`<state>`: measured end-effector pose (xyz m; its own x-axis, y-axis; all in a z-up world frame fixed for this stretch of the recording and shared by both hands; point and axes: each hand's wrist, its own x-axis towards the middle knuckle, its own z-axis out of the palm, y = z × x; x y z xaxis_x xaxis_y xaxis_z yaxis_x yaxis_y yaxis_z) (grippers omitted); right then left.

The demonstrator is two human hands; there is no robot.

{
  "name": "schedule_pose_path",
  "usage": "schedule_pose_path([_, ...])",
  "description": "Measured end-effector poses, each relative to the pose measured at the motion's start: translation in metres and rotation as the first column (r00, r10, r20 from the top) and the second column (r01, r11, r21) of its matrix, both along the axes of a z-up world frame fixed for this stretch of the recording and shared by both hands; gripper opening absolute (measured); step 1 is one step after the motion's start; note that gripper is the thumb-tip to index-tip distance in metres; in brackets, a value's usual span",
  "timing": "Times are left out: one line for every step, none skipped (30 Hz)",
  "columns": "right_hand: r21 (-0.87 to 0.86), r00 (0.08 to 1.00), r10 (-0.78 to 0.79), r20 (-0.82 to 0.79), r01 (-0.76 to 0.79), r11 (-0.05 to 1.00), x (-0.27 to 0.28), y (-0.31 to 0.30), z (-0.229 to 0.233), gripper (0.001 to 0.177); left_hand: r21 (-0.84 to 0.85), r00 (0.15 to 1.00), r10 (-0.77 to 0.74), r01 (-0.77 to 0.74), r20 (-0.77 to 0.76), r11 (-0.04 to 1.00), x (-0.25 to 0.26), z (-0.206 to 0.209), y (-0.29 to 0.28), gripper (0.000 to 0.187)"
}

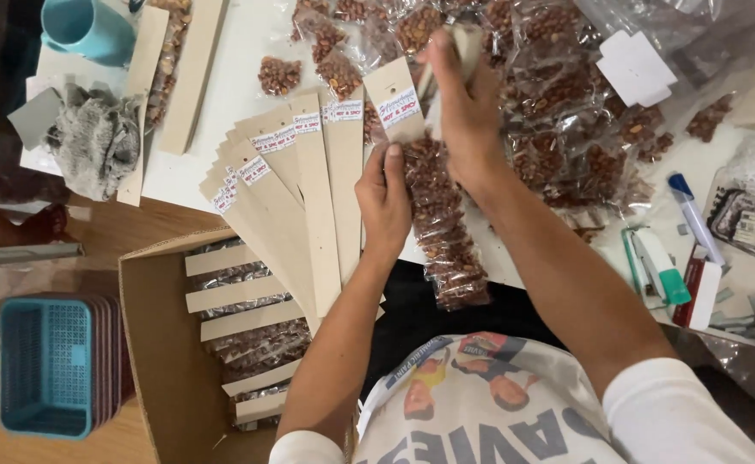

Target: Stapling small plastic bags of nuts onto cardboard display strips for retail packaging.

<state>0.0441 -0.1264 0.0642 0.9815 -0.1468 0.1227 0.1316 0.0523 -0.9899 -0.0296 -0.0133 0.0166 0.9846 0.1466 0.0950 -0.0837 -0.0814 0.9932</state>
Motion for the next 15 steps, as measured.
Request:
schedule_pose_path([0.094,0.974,-0.043,-0.224,0.065,0.993,0.006,0.005,0.003,0.053,0.063,1.000,0.029,-0.029,-0.007,0.998,-0.002,-0.002,-0.001,0.036])
schedule_pose_path([0.094,0.973,-0.044,-0.225,0.066,0.993,0.004,0.008,0.008,0.053,0.064,1.000,0.028,-0.028,-0.008,0.998,-0.004,-0.003,-0.002,0.036])
schedule_pose_path([0.133,0.958,-0.031,-0.285,0.072,0.989,0.003,0.012,0.014,0.055,0.110,1.000,0.015,-0.016,0.003,0.994,-0.006,-0.004,-0.003,0.038])
schedule_pose_path([0.171,0.939,-0.016,-0.344,0.080,0.982,0.002,0.016,0.019,0.057,0.155,1.000,0.002,-0.004,0.012,0.988,-0.008,-0.005,-0.003,0.040])
schedule_pose_path([0.170,0.938,-0.013,-0.345,0.076,0.982,0.002,0.014,0.015,0.057,0.155,1.000,0.006,-0.007,0.010,0.988,-0.011,-0.007,-0.003,0.040])
schedule_pose_path([0.127,0.958,-0.026,-0.284,0.064,0.990,0.002,0.011,0.011,0.060,0.157,0.992,-0.086,0.071,0.092,0.985,-0.014,-0.010,-0.003,0.036])
schedule_pose_path([0.082,0.974,-0.034,-0.222,0.053,0.995,0.001,0.009,0.006,0.064,0.165,0.969,-0.176,0.147,0.172,0.975,-0.017,-0.013,-0.003,0.035])
schedule_pose_path([0.081,0.974,-0.028,-0.225,0.048,0.996,-0.003,0.007,0.010,0.064,0.164,0.971,-0.170,0.142,0.170,0.976,-0.019,-0.013,-0.003,0.035])
schedule_pose_path([0.052,0.977,-0.009,-0.211,0.021,0.998,-0.007,0.006,0.014,0.062,0.206,0.965,-0.182,0.142,0.190,0.968,-0.022,-0.011,-0.001,0.034])
schedule_pose_path([0.023,0.980,0.010,-0.197,-0.005,1.000,-0.012,0.006,0.018,0.060,0.248,0.958,-0.194,0.140,0.210,0.959,-0.024,-0.010,0.000,0.033])
schedule_pose_path([0.024,0.981,0.019,-0.195,-0.015,1.000,-0.017,0.000,0.024,0.060,0.249,0.960,-0.185,0.130,0.212,0.960,-0.028,-0.006,0.002,0.033])
schedule_pose_path([-0.051,0.977,0.037,-0.210,-0.049,0.997,-0.021,-0.005,0.031,0.051,0.197,0.977,-0.150,0.119,0.153,0.973,-0.032,-0.001,0.004,0.035])
schedule_pose_path([-0.126,0.973,0.051,-0.226,-0.081,0.989,-0.026,-0.011,0.038,0.043,0.145,0.989,-0.119,0.105,0.092,0.984,-0.036,0.004,0.006,0.038])
schedule_pose_path([-0.125,0.973,0.059,-0.224,-0.089,0.988,-0.031,-0.019,0.040,0.043,0.146,0.989,-0.112,0.097,0.093,0.985,-0.040,0.019,0.010,0.038])
schedule_pose_path([0.012,0.973,0.082,-0.214,-0.082,0.997,-0.037,-0.027,0.042,0.048,0.070,0.990,-0.132,0.130,0.039,0.989,-0.045,0.034,0.013,0.036])
